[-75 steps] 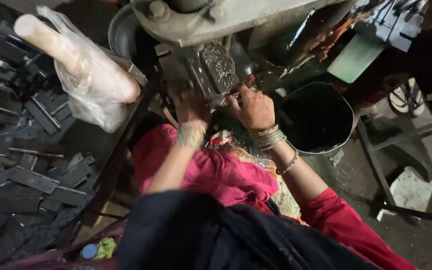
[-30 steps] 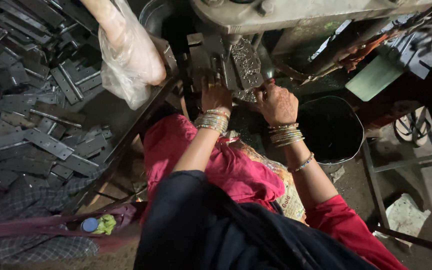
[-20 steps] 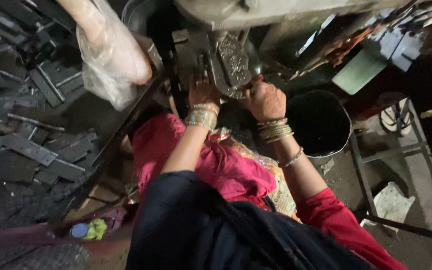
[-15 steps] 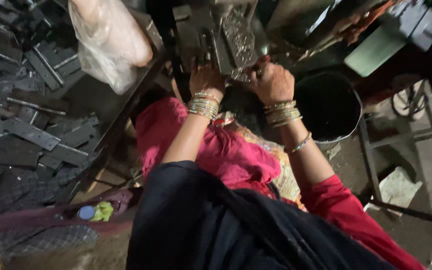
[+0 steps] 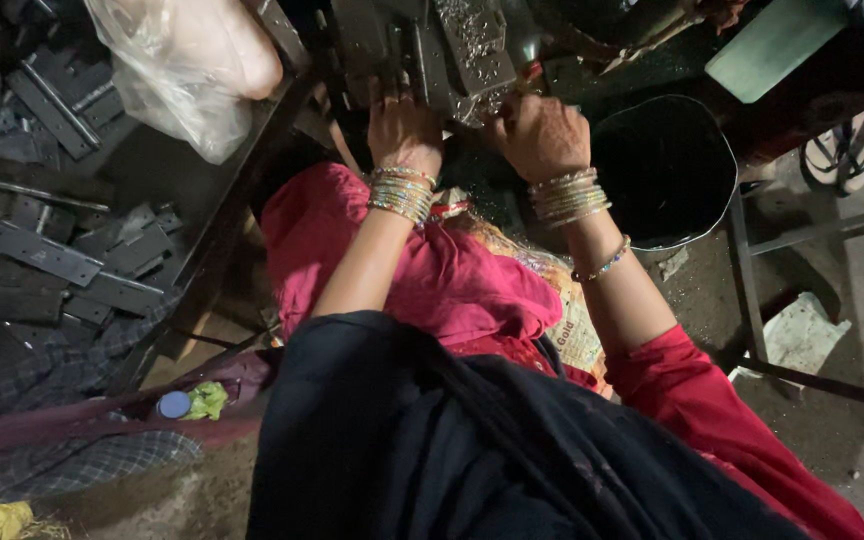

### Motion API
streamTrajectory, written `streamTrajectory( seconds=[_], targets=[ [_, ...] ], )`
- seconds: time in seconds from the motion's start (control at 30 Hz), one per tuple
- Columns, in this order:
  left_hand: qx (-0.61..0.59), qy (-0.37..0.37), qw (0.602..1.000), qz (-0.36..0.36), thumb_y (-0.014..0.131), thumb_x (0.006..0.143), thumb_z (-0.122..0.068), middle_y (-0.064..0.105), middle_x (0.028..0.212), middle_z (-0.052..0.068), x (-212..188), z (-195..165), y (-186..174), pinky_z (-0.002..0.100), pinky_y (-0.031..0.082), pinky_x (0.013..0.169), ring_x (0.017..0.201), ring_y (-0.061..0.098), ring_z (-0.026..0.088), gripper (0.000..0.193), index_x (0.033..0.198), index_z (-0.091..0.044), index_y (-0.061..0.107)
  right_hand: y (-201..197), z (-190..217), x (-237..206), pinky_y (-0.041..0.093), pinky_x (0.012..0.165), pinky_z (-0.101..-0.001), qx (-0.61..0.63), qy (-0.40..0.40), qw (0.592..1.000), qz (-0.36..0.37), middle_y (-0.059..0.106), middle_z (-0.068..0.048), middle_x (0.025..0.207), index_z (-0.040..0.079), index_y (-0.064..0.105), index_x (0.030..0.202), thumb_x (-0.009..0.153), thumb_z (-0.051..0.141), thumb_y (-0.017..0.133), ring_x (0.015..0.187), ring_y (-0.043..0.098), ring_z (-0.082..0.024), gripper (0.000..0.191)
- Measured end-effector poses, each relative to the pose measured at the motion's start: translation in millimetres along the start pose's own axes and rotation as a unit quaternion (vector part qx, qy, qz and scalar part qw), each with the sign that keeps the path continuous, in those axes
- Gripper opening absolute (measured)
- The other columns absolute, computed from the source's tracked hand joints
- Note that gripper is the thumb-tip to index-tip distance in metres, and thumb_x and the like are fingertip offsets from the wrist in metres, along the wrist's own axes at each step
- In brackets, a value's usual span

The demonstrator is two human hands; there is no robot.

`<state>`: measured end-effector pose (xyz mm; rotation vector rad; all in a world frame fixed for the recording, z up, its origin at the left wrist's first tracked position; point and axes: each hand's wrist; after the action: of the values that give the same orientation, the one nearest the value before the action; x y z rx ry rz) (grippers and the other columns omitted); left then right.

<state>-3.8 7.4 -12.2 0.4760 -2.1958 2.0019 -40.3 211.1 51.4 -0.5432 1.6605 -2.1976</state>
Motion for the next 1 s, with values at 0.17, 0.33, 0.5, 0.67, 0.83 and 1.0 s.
streamTrajectory(
  seconds=[0.17, 0.33, 0.5, 0.67, 0.83, 1.0],
  targets=[
    [0.052, 0.040, 0.992, -0.112, 0.057, 0.096, -0.021, 0.065, 0.133, 0.025, -8.5, 2.7, 18.8, 0.054, 0.018, 0.127, 0.136, 0.051, 0.038, 0.037, 0.113, 0.006, 0.076, 61.7, -31.8, -65.5, 0.055, 0.057, -0.0465, 0.000, 0.010, 1.000, 0.006, 0.071, -0.015, 0.077, 0.009, 0.071, 0.097, 0.098, 0.041, 0.062, 0.068, 0.069, -0.035, 0.033],
    [0.099, 0.039, 0.985, -0.135, 0.052, 0.098, -0.023, 0.063, 0.140, 0.026, -12.6, -2.3, 6.0, 0.052, 0.014, 0.128, 0.141, 0.048, 0.039, 0.037, 0.110, 0.003, 0.075, 72.8, -39.1, -54.2, 0.050, 0.045, -0.0397, -0.162, -0.181, 0.968, -0.063, 0.069, -0.010, 0.076, 0.012, 0.071, 0.094, 0.099, 0.037, 0.054, 0.059, 0.067, -0.026, 0.031],
    [0.088, 0.029, 0.995, 0.027, 0.050, 0.100, -0.025, 0.063, 0.134, 0.029, -6.3, -9.7, 5.8, 0.057, 0.013, 0.126, 0.138, 0.049, 0.042, 0.040, 0.106, 0.004, 0.076, 60.1, -30.8, -25.9, 0.052, 0.060, -0.0401, -0.119, -0.077, 0.990, -0.017, 0.069, -0.009, 0.076, 0.015, 0.070, 0.079, 0.114, 0.057, 0.042, 0.067, 0.067, -0.028, 0.061],
    [0.067, 0.002, 0.997, -0.035, 0.050, 0.101, -0.028, 0.063, 0.138, 0.024, -18.8, -5.3, 29.0, 0.053, 0.012, 0.128, 0.141, 0.049, 0.038, 0.040, 0.110, 0.002, 0.075, 73.7, -38.4, -57.3, 0.049, 0.046, -0.0409, -0.100, -0.111, 0.983, -0.105, 0.066, -0.009, 0.066, 0.015, 0.073, 0.094, 0.110, 0.053, 0.052, 0.057, 0.065, -0.027, 0.046],
    [-0.059, -0.015, 0.980, -0.190, 0.053, 0.109, -0.025, 0.060, 0.141, 0.023, -24.9, 0.4, 38.7, 0.049, 0.014, 0.128, 0.139, 0.046, 0.041, 0.040, 0.127, 0.003, 0.074, 65.1, -25.8, -50.5, 0.049, 0.046, -0.0425, 0.038, 0.006, 0.999, 0.033, 0.071, -0.013, 0.069, 0.015, 0.077, 0.090, 0.108, 0.055, 0.050, 0.060, 0.068, -0.034, 0.051],
    [0.077, 0.002, 0.995, -0.061, 0.054, 0.096, -0.021, 0.057, 0.145, 0.027, -14.1, -5.6, 24.8, 0.054, 0.017, 0.127, 0.142, 0.047, 0.038, 0.038, 0.118, 0.005, 0.071, 58.5, -29.1, -24.5, 0.053, 0.055, -0.0463, 0.013, -0.076, 0.997, 0.000, 0.070, -0.013, 0.068, 0.013, 0.071, 0.071, 0.114, 0.056, 0.049, 0.062, 0.069, -0.035, 0.064]
  ],
)
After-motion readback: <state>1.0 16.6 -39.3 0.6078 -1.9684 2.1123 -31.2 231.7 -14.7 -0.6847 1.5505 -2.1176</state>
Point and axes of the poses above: each hand's wrist, its own x-axis towards the middle knuckle, its own y-axis out of the palm, z = x × y
